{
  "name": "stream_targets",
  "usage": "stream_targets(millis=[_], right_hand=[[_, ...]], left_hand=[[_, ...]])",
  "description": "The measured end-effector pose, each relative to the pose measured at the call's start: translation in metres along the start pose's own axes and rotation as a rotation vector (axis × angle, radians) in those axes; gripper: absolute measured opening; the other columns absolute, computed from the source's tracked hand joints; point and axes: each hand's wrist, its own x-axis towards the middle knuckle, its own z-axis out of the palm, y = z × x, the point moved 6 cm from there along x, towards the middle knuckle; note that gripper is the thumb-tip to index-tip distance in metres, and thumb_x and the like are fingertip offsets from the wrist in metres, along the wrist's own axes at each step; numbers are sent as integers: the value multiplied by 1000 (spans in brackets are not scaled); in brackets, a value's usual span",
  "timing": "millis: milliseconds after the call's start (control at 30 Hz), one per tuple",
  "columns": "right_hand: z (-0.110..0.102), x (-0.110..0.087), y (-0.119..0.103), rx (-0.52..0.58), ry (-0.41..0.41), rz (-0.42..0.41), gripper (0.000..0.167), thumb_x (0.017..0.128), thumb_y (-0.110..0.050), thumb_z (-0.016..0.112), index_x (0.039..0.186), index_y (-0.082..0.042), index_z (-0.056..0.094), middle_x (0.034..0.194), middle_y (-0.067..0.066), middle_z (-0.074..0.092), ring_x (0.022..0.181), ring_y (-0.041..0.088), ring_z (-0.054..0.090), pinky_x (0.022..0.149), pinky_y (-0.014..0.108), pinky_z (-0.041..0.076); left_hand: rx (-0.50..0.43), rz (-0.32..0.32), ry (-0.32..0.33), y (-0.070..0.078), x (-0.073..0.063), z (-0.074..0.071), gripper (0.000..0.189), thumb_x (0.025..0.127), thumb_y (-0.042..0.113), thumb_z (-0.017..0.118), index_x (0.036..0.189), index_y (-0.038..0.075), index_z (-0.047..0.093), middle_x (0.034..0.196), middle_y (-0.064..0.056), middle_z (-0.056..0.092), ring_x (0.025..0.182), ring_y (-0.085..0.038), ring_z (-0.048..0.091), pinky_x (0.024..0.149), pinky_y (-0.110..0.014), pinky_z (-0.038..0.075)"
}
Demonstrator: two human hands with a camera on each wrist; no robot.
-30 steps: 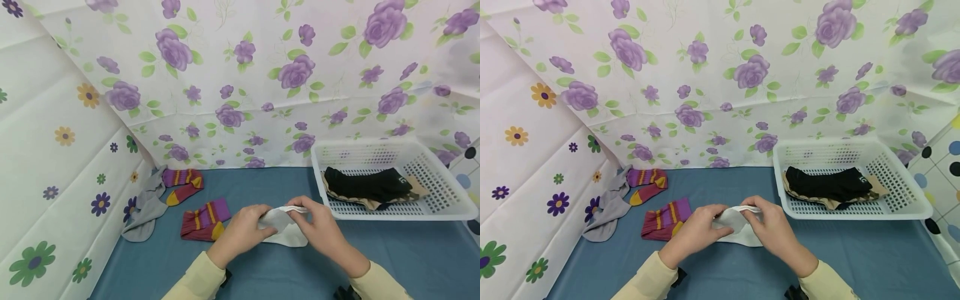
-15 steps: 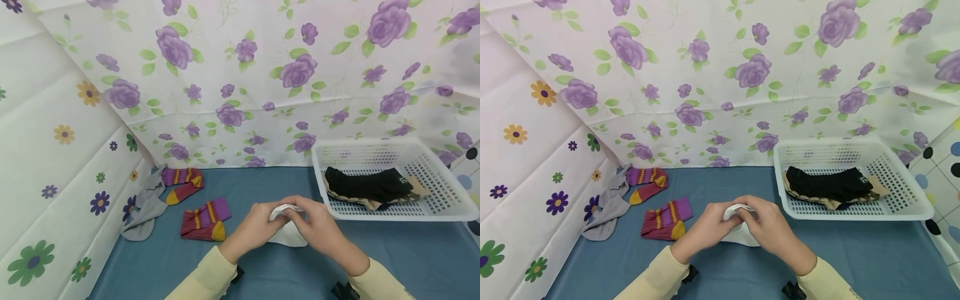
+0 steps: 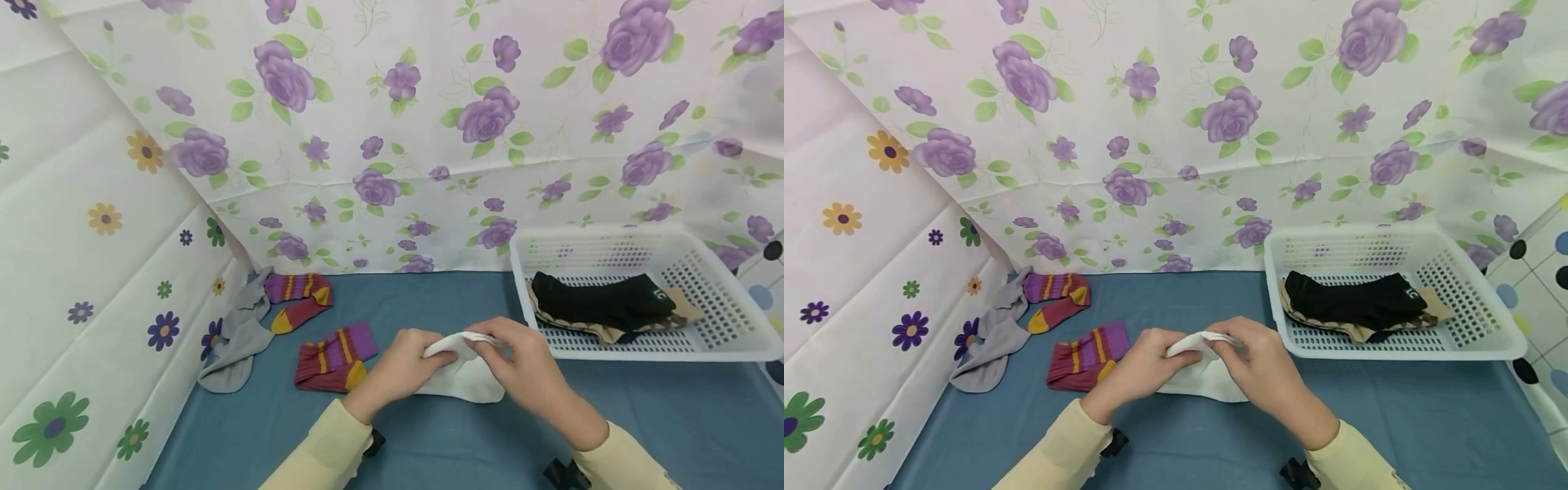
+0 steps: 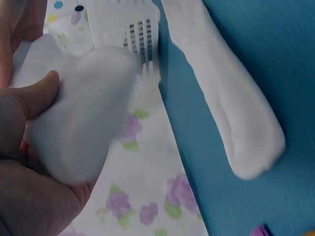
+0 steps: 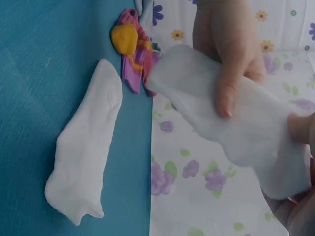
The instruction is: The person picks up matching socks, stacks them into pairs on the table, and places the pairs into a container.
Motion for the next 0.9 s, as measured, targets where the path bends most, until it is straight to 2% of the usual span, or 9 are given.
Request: stream_targets(millis=[33, 133, 333, 400, 600, 767, 900], right_hand=[[-2, -1, 2, -14, 27, 14, 16, 89, -24, 64, 103, -31, 66, 97, -15, 66, 87, 0, 63, 70, 22, 54], [-6, -3, 6, -43, 86, 43, 15, 89, -23, 65, 102, -29, 67, 96, -14, 66, 85, 0, 63, 70, 20, 53], [-8, -7, 11, -58, 119, 35, 21, 87, -15, 67, 106, -23, 68, 89, -10, 66, 75, -1, 60, 67, 11, 48], [-8, -9, 12, -54, 114, 33, 21, 87, -14, 66, 107, -21, 68, 87, -8, 66, 72, -1, 60, 65, 11, 47], [-9, -13, 19, -89, 120, 62, 24, 84, -4, 66, 102, -19, 70, 81, -9, 64, 70, -2, 58, 57, 12, 48], [-4, -20, 27, -124, 116, 143, 23, 82, -5, 69, 99, -22, 70, 81, -10, 66, 70, -2, 60, 58, 16, 50], [1, -26, 33, -122, 107, 192, 19, 83, -11, 70, 98, -22, 70, 89, -10, 69, 74, 0, 62, 62, 19, 53]], left_hand=[[-1, -14, 5, -3, -2, -4, 14, 89, 32, 62, 81, 22, 69, 66, 7, 64, 49, -6, 47, 47, -20, 37], [-11, -51, 32, -14, -7, -16, 14, 88, 32, 65, 79, 23, 70, 65, 6, 63, 47, -10, 43, 46, -22, 35], [-68, -88, 101, -31, -16, -36, 10, 85, 34, 68, 81, 26, 72, 71, 6, 66, 50, -12, 43, 45, -24, 33], [-92, -99, 112, -31, -18, -40, 9, 84, 34, 69, 82, 25, 72, 74, 6, 67, 51, -13, 45, 46, -24, 33], [-226, -153, 125, -18, -28, -55, 12, 83, 24, 72, 88, 13, 73, 81, -3, 69, 61, -14, 57, 53, -24, 44], [-307, -191, 115, -23, -34, -57, 17, 81, 26, 73, 90, 12, 71, 71, -7, 62, 55, -14, 49, 50, -24, 40], [-377, -184, 73, -38, -35, -51, 21, 83, 27, 72, 98, 12, 69, 83, -7, 65, 68, -19, 59, 61, -26, 50]])
